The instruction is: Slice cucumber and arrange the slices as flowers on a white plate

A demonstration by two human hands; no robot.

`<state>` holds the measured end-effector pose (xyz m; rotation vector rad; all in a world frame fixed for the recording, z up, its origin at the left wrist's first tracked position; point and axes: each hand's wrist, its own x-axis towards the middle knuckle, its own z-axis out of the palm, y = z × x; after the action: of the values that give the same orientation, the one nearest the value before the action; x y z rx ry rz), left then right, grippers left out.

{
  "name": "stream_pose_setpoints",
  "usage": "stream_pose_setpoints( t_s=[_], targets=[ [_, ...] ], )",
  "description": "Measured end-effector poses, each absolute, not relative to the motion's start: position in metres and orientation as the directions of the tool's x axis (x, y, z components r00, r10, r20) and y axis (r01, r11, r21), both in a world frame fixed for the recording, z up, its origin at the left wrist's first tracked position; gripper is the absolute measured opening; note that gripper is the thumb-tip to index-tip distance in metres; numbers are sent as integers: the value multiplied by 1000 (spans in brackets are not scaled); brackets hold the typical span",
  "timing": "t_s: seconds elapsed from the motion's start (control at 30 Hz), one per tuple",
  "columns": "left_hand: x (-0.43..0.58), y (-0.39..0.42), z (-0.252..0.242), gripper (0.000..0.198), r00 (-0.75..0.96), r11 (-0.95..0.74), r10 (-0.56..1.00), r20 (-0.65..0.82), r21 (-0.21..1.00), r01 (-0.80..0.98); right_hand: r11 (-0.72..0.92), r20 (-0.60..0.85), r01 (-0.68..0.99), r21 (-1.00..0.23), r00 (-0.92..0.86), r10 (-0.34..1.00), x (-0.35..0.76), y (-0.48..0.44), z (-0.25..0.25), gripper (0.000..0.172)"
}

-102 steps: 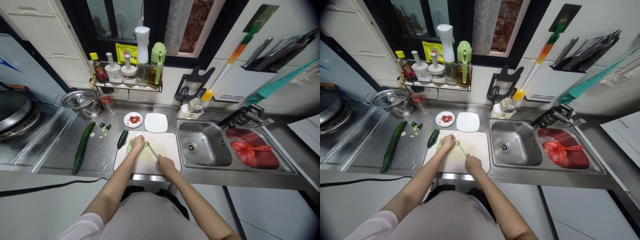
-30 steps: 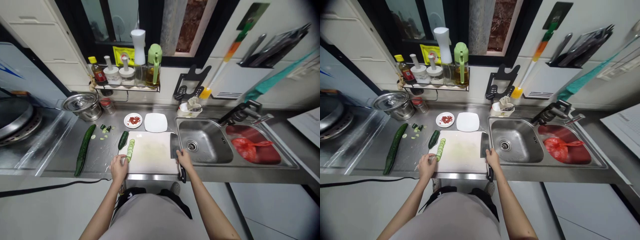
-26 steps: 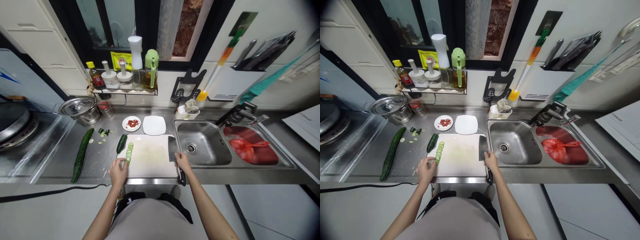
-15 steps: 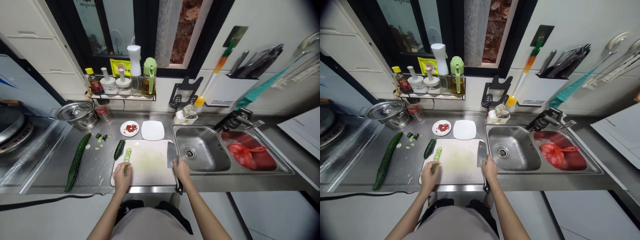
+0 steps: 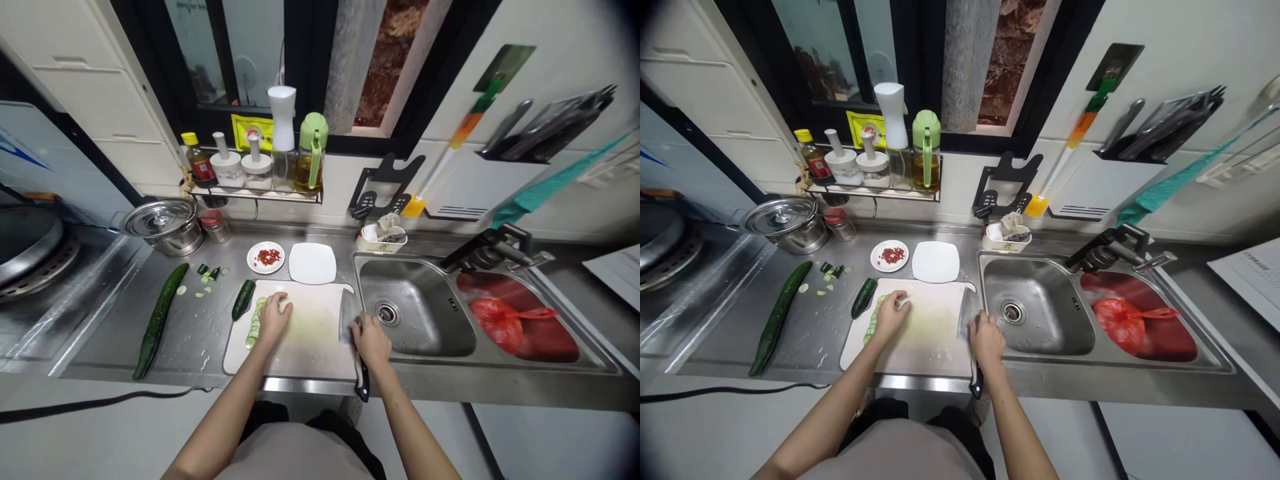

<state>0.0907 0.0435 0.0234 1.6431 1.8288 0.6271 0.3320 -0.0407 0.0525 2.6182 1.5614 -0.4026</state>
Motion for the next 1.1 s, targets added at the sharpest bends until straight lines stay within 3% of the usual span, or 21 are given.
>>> stream_pose_setpoints(
  t_s=[0.2, 0.47, 0.8, 1.1],
  targets=[
    [112, 98, 26, 44, -87, 200, 972, -218, 579, 790, -376, -74, 905, -196, 369, 927, 343, 30, 60, 41],
    [133, 143, 20, 40, -106, 258, 941, -320, 478, 840, -478, -279, 832, -283, 405, 871, 339, 123, 37, 40],
    [136, 157, 15, 37, -147, 327, 925, -351, 536, 778, -536, -338, 773, -339, 432, 836, 339, 144, 30, 31],
    [114, 116, 39, 35, -105, 272, 952, -287, 641, 717, -485, -256, 740, -467, 412, 874, 337, 100, 53, 30]
  ],
)
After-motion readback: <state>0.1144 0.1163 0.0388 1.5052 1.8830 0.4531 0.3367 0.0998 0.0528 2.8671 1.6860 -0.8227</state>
